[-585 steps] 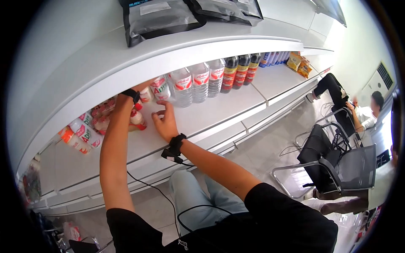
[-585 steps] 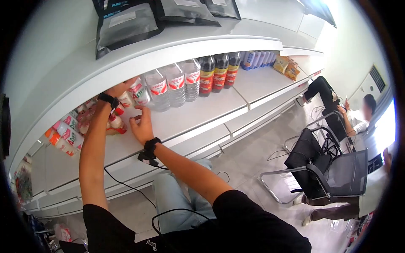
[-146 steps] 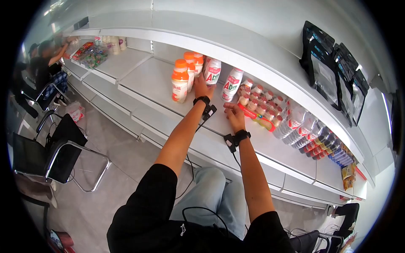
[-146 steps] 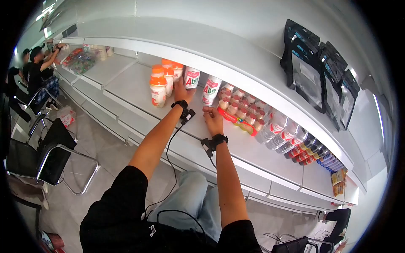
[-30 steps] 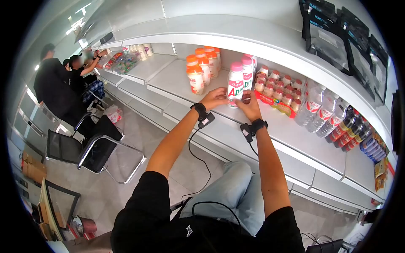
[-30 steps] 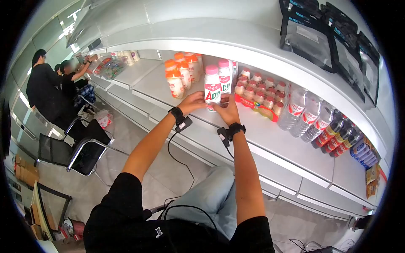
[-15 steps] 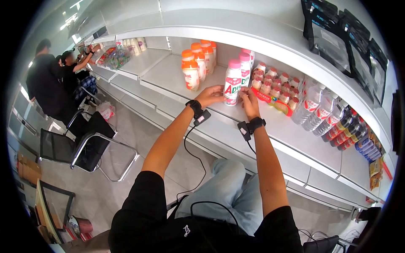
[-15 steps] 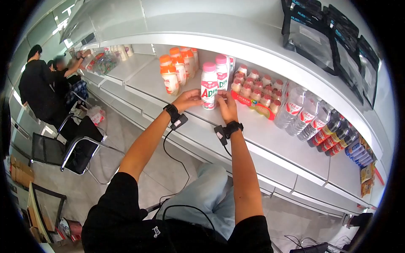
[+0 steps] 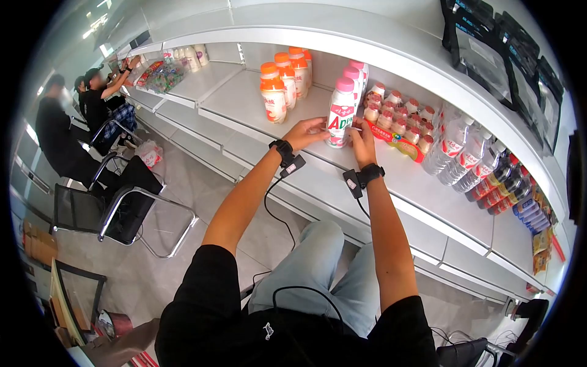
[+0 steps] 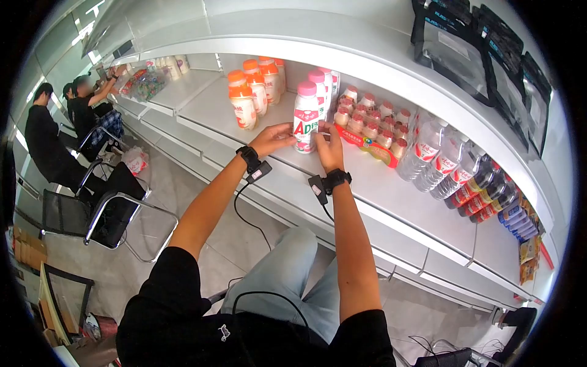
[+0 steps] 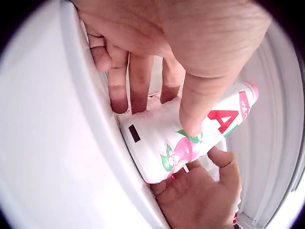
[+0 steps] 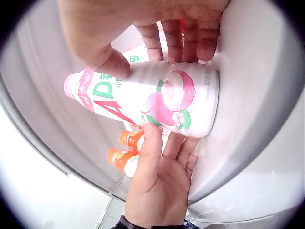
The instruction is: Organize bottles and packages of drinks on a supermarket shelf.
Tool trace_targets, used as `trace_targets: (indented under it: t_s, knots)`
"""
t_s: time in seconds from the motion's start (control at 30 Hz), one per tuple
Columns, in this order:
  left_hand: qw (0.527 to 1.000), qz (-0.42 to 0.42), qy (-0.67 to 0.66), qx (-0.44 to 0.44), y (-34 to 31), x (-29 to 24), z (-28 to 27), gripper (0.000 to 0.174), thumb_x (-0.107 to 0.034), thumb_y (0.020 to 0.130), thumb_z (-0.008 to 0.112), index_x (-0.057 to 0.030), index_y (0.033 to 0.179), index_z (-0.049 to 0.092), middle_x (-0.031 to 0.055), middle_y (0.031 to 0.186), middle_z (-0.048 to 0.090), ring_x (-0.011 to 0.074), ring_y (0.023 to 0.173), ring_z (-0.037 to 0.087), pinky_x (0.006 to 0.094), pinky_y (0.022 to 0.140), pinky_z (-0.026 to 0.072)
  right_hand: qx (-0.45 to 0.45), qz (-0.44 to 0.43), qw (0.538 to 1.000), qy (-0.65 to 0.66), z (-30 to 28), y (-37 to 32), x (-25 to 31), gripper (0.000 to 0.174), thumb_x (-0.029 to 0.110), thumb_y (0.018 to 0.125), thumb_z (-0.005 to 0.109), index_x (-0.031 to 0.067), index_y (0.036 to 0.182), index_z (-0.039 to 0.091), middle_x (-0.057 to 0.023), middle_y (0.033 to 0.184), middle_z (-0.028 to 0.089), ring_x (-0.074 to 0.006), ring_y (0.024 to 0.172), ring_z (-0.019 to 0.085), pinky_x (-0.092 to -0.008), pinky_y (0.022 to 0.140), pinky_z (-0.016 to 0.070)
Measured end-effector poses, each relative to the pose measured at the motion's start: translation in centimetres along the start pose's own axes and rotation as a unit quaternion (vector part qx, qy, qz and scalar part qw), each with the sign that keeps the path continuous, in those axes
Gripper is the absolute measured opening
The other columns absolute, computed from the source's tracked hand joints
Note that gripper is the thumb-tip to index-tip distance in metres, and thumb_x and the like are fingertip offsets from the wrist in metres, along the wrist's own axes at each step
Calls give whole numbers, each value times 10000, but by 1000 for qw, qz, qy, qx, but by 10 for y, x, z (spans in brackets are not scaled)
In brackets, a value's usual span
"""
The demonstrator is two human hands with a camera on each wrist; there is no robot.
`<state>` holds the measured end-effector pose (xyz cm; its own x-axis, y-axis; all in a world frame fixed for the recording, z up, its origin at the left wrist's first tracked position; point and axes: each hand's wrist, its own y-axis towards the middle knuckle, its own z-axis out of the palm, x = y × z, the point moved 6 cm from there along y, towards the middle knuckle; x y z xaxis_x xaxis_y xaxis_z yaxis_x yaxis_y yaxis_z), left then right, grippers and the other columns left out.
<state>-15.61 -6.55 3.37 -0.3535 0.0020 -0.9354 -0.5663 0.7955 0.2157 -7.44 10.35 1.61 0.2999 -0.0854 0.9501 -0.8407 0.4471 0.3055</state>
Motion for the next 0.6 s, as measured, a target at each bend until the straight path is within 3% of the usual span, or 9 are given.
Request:
trace_targets:
  t_s: [0.17,0.27,0.37,0.47,0.57,0.6]
  knots:
    - [999,15,13,-31,-5,-10,0,480,-263,901,698,-31,1296,555,18,1191,629,130,1094,578,317,954,434,-16,20,999,44,-4,-2,3,342,174,867,590,32,1179,576,-70,1056,622,-151,897,579,-290,725,488]
    - [989,57,-97,-99,-12,4,-9,436,-184,880,720,-9,1249,569,70,1182,631,143,1064,593,307,931,479,-34,18,999,31,-6,-1,2,306,204,876,585,45,1138,583,-56,1011,620,-137,880,577,-277,693,478]
    - [980,77,-71,-171,-40,-1,-27,386,-155,865,727,-11,1196,590,80,1181,624,146,1055,600,299,900,486,-35,22,999,10,-8,2,-4,280,223,881,586,55,1105,583,-45,969,611,-130,865,575,-271,679,476]
    - [927,132,102,-335,-78,-16,-57,476,-150,873,713,-28,1287,514,107,1295,553,193,1143,569,305,912,466,-53,7,998,24,-10,2,-1,188,240,909,566,79,1006,564,-19,883,578,-110,783,560,-245,608,435]
    - [857,114,171,-473,-92,-19,-94,632,-194,842,747,-45,1365,425,119,1367,491,239,1237,507,353,953,451,-62,19,997,34,-12,4,-7,156,254,920,559,99,940,553,1,792,546,-89,698,535,-230,564,400]
    - [876,79,151,-452,-85,-5,-107,671,-205,833,755,-48,1380,398,125,1377,480,252,1258,487,366,966,444,-62,28,997,36,-13,3,-10,153,256,922,557,104,919,550,6,761,535,-83,669,526,-226,550,390]
